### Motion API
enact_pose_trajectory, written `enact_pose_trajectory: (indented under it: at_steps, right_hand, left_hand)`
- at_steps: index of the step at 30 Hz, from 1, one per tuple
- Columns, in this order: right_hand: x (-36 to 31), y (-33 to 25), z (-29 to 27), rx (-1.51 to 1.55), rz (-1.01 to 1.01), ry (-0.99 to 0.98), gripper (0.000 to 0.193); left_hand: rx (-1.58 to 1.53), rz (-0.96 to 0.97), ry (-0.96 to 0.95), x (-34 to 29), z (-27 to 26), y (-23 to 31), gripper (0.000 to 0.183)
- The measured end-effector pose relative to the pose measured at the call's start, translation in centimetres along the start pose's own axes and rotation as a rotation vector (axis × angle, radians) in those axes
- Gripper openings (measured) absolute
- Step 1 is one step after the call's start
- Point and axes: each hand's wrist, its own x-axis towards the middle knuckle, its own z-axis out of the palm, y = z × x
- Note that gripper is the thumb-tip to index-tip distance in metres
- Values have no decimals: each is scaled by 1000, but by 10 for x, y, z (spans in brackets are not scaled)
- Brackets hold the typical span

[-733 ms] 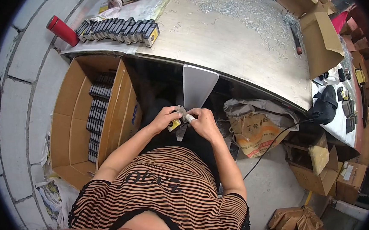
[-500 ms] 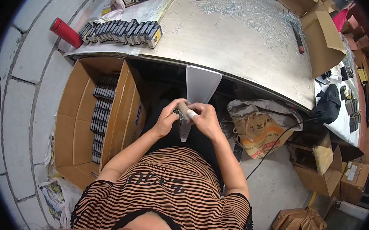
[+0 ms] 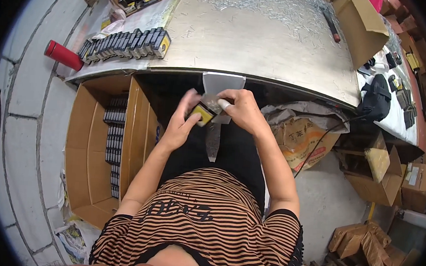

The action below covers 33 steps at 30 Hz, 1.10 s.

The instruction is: Packaging measuring tapes into individual small boxes and then into a larger shipping carton.

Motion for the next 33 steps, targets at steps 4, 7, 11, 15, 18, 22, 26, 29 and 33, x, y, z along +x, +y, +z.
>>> enact_pose_trajectory:
  at_steps: [4,7,11,15,18,22,26,29,33]
  right_hand:
    - [-1,11,-2,464,70,-25,20]
    - [-7,27,13,648,-44,-140,46]
    - [-3,5,38,1158,-48,-262,63]
    - [5,4,37,1152,9,-229,55]
    - [6,6,36,882,152,-85,28]
    - [5,11,39,883,195,-54,23]
    - [9,8,35,665,89,33,19]
    - [14,14,29,742,88,72,17]
    - [23,16,8,724,213,-70,15]
  left_hand:
    - [-268,-228,-74,-5,-2,-8,42]
    - [-350,-47,81,-9,10,12,61]
    - [26,278,-4,-5,6,-4,65]
    - [277,286,16,8,-1,-3,47]
    - [163,204,85,14,2,-8,41]
    - [-63,89,141,24,2,-10,52]
    - [71,76,132,34,2,-7,61]
    - [299,186,85,41,2,11,72]
    - [267,172,68,48,4,8,81]
